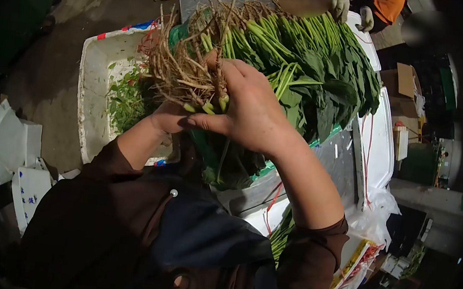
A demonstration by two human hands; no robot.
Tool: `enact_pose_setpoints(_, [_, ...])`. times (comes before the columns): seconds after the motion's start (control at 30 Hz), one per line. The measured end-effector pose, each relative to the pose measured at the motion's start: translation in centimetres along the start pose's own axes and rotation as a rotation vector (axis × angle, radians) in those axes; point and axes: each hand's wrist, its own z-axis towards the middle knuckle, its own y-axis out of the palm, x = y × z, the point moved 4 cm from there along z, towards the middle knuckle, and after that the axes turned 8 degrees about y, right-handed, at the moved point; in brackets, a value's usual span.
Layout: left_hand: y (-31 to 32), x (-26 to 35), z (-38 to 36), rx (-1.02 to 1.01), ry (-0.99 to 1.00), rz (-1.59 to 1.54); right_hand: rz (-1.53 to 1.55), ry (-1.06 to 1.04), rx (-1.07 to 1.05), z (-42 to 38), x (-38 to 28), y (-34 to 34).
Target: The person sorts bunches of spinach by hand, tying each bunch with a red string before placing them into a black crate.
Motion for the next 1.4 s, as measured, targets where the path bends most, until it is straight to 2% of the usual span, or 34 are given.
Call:
enact_pose_setpoints(0.07, [-0.6, -0.5, 0.3, -0.289, -0.117, 0.286, -0.112, -0.077, 0.217, -0.4, 0.5, 0.0])
enact_pose_setpoints(0.1, [-0.3, -0.7, 0.4, -0.005, -0.227, -0.148, -0.051, -0.039, 0.192, 0.0, 1.0, 0.0])
enact_pose_setpoints(0.17, [-0.2, 0.6, 1.6, -0.192, -0.149, 0.399, -0.073, -0.018, 0.315, 0.1, 1.6, -0.5])
enact_pose_setpoints(0.2, [0.1, 1.5, 1.9, -0.195, -0.15, 0.466, -0.301, -0.086, 0.408, 0.1, 1.3, -1.0])
enact_pose_setpoints(0.23, [0.2, 1.3, 2.2, -0.203, -0.144, 0.465, -0.307, -0.085, 0.417, -0.2, 1.2, -1.5])
enact_pose_setpoints(0.3, [-0.1, 0.6, 2.6, -0.039, -0.091, 0.133, -0.22, 0.026, 0.308, -0.6, 1.3, -2.2])
enact_pose_setpoints(0.33, [-0.1, 0.3, 2.5, 0.038, -0.156, -0.129, -0.072, 0.038, 0.204, -0.8, 2.3, -1.9])
enact_pose_setpoints(0.4, [-0.5, -0.2, 2.5, -0.087, -0.165, -0.008, -0.143, -0.064, 0.164, -1.5, 2.3, -2.7])
enact_pose_setpoints(0.43, [-0.3, -0.5, 2.6, -0.104, -0.197, -0.052, -0.137, -0.054, 0.133, -1.8, 2.1, -3.4])
enact_pose_setpoints(0.5, [1.5, 1.2, 4.3, -0.115, -0.16, -0.046, 0.111, 0.021, 0.132, -2.1, 3.7, -4.3])
enact_pose_setpoints(0.57, [2.3, 1.6, 5.5, -0.177, -0.282, 0.051, 0.224, 0.095, 0.168, -2.0, 4.3, -5.0])
enact_pose_setpoints(0.6, [2.8, 1.4, 5.8, -0.201, -0.26, 0.054, 0.157, 0.093, 0.223, -1.9, 4.2, -4.9])
enact_pose_setpoints(0.67, [2.9, -0.1, 6.3, -0.114, -0.257, -0.05, -0.144, -0.015, 0.312, -1.5, 3.3, -4.9])
enact_pose_setpoints(0.73, [2.9, -0.3, 6.7, -0.165, -0.238, 0.027, -0.216, 0.014, 0.311, -0.9, 3.6, -4.7])
enact_pose_setpoints(0.8, [3.1, 0.1, 7.0, -0.094, -0.129, 0.093, -0.632, 0.105, 0.441, -0.7, 3.2, -4.8])
enact_pose_setpoints(0.83, [3.0, 0.0, 7.1, -0.112, -0.142, 0.099, -0.603, 0.152, 0.37, -0.5, 3.1, -4.9])
enact_pose_setpoints(0.87, [2.7, -0.1, 7.3, -0.131, -0.15, 0.125, -0.591, 0.163, 0.39, -0.3, 3.1, -5.2])
enact_pose_setpoints(0.93, [3.0, -0.2, 7.9, -0.187, -0.167, 0.16, -0.305, 0.219, 0.151, 0.3, 3.4, -4.7])
enact_pose_setpoints(0.97, [3.2, -0.2, 7.8, -0.109, -0.164, -0.005, -0.347, 0.266, 0.117, 0.4, 3.3, -4.8])
enact_pose_setpoints(1.0, [3.2, -0.2, 7.6, -0.027, -0.163, -0.168, -0.331, 0.277, 0.15, 0.1, 2.7, -4.9])
enact_pose_setpoints(1.03, [0.9, -3.1, 7.0, 0.002, -0.225, -0.32, -0.397, 0.285, 0.161, -0.1, 2.1, -4.8])
enact_pose_setpoints(1.07, [-0.6, -3.8, 6.6, -0.02, -0.239, -0.312, -0.467, 0.294, 0.165, -0.6, 1.7, -4.7])
enact_pose_setpoints(1.1, [-0.9, -3.3, 6.5, 0.052, -0.326, -0.366, -0.486, 0.22, 0.265, -1.3, 1.3, -4.6])
enact_pose_setpoints(1.13, [-0.8, -3.1, 6.4, 0.13, -0.41, -0.421, -0.478, 0.231, 0.277, -1.9, 1.2, -4.6])
enact_pose_setpoints(1.17, [-0.5, -2.2, 6.4, 0.136, -0.299, -0.36, -0.435, 0.229, 0.218, -2.2, 1.2, -4.4])
enact_pose_setpoints(1.2, [0.8, -1.2, 6.4, 0.127, -0.311, -0.358, -0.389, 0.229, 0.16, -2.6, 1.4, -4.2])
enact_pose_setpoints(1.27, [2.2, 0.1, 6.5, 0.122, -0.171, -0.352, -0.324, 0.182, 0.251, -3.3, 2.3, -4.1])
enact_pose_setpoints(1.33, [2.3, -0.5, 6.7, 0.133, -0.227, -0.341, -0.283, 0.141, 0.31, -3.8, 2.5, -5.1])
enact_pose_setpoints(1.4, [2.7, -0.6, 7.4, 0.109, -0.308, -0.21, -0.3, 0.186, 0.362, -3.4, 3.9, -4.6])
